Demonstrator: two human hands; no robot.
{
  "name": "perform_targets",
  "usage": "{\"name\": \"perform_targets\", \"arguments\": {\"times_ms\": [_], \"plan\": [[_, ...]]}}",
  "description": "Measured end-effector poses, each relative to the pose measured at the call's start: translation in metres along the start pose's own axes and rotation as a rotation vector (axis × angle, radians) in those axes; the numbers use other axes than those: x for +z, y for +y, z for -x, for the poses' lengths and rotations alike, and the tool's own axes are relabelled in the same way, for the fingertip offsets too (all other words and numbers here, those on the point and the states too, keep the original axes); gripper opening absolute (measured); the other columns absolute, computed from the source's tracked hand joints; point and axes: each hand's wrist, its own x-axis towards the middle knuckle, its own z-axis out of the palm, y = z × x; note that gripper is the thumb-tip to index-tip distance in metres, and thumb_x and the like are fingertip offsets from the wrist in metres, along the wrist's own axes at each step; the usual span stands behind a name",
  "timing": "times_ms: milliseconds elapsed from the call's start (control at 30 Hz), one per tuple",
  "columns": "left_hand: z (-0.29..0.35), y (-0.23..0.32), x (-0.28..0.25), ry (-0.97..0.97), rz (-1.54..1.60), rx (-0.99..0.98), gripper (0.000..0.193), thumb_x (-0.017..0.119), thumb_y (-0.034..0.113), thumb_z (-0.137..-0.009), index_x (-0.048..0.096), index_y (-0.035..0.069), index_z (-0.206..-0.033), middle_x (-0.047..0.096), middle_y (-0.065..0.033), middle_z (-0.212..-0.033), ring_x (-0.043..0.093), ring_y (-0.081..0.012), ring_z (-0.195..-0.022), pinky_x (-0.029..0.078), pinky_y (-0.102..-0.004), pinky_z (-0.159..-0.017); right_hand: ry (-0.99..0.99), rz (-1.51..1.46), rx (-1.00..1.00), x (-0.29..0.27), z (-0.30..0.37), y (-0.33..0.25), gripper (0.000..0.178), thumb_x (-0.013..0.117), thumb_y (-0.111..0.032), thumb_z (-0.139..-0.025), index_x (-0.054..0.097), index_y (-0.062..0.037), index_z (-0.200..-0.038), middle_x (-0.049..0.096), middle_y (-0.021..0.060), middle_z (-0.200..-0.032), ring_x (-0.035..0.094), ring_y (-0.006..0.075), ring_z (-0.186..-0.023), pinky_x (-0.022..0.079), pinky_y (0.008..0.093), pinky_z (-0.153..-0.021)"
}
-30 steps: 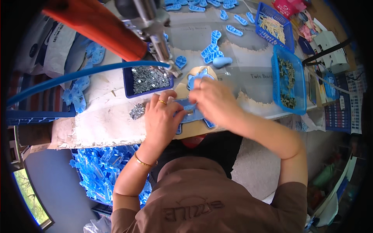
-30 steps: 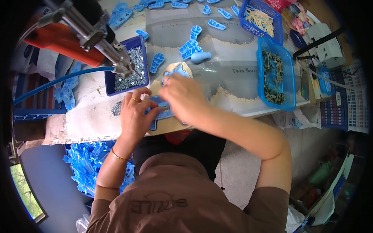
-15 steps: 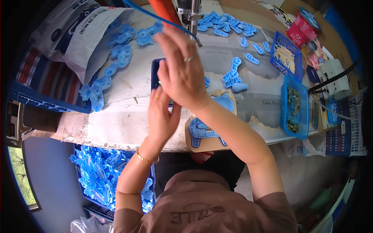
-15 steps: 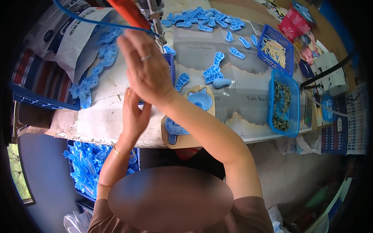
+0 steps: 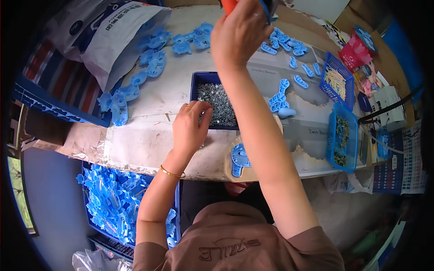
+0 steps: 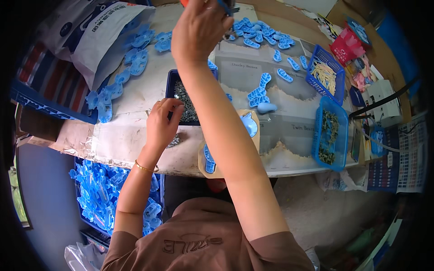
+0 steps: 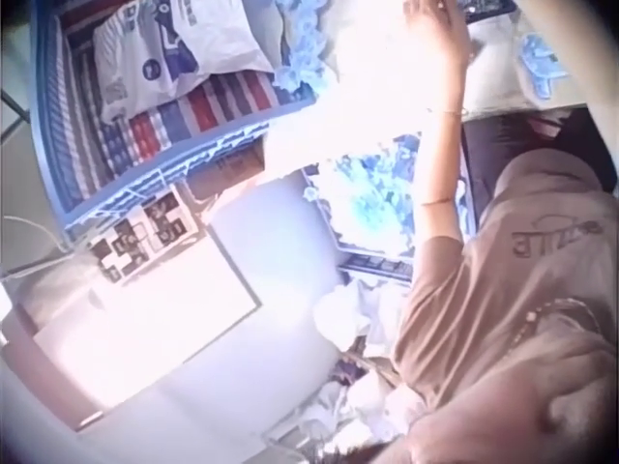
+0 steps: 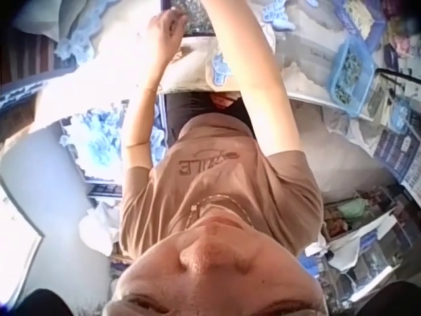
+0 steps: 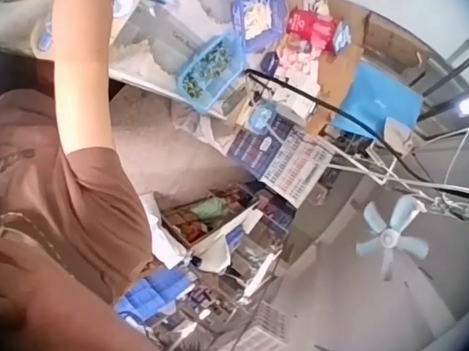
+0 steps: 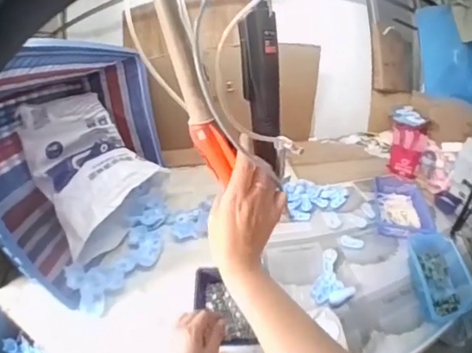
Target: Assembling small silver studs into blue plastic toy components using a pneumatic press machine.
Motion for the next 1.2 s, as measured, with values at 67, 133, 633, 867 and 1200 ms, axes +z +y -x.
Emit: {"name": "perform_targets", "arguments": {"times_ms": [67, 133, 633, 867, 1200], "plan": [[0.000, -0.010, 0.006, -0.049, -0.139, 0.112, 0.006, 0.065, 0.014, -0.085, 0.066, 0.009, -0.088, 0.065, -0.0059, -0.086, 0.060, -0.0261, -0.082, 0.049, -0.0378, -0.072, -0.024, -0.072, 0.030, 0.003, -0.007, 0.019, 0.041, 0.069, -0.010, -0.076, 0.056, -0.0037, -0.114, 0.060, 0.0168, -0.107, 0.057, 0.0358, -0.102, 0.041, 0.0492, -0.088], [0.001, -0.017, 0.005, -0.108, -0.204, 0.157, 0.008, 0.066, 0.014, -0.084, 0.066, 0.009, -0.090, 0.066, -0.0056, -0.088, 0.059, -0.0261, -0.084, 0.048, -0.0376, -0.074, -0.160, -0.214, -0.003, -0.010, -0.018, 0.025, 0.030, 0.071, -0.009, -0.071, 0.063, 0.0011, -0.097, 0.063, 0.0191, -0.093, 0.059, 0.0402, -0.093, 0.045, 0.0500, -0.083], [-0.036, -0.019, 0.037, -0.520, -0.379, 0.274, 0.021, 0.074, 0.029, -0.077, 0.069, 0.015, -0.090, 0.069, -0.0018, -0.090, 0.060, -0.0229, -0.097, 0.047, -0.0390, -0.082, -1.232, -0.956, 0.057, -0.085, -0.040, 0.069, 0.044, 0.072, -0.043, -0.087, 0.058, -0.0089, -0.110, 0.060, 0.0003, -0.102, 0.057, 0.0113, -0.093, 0.047, 0.0296, -0.085], [-0.023, -0.017, 0.029, -0.279, -0.422, 0.316, 0.011, 0.066, 0.023, -0.085, 0.066, 0.013, -0.089, 0.067, -0.0011, -0.082, 0.061, -0.0212, -0.089, 0.049, -0.0358, -0.075, -1.348, -1.071, 0.051, -0.106, -0.035, 0.062, 0.040, 0.072, -0.030, -0.088, 0.055, -0.0026, -0.112, 0.064, 0.0073, -0.099, 0.064, 0.0158, -0.089, 0.052, 0.0305, -0.082], [-0.009, -0.008, 0.011, -0.171, -0.427, 0.406, 0.010, 0.064, 0.021, -0.086, 0.060, 0.012, -0.085, 0.064, -0.0009, -0.079, 0.062, -0.0201, -0.070, 0.051, -0.0336, -0.057, -1.273, -1.271, 0.362, -0.117, -0.002, 0.058, 0.035, 0.071, -0.020, -0.086, 0.055, -0.0006, -0.111, 0.065, 0.0085, -0.084, 0.065, 0.0121, -0.068, 0.053, 0.0241, -0.061]]}}
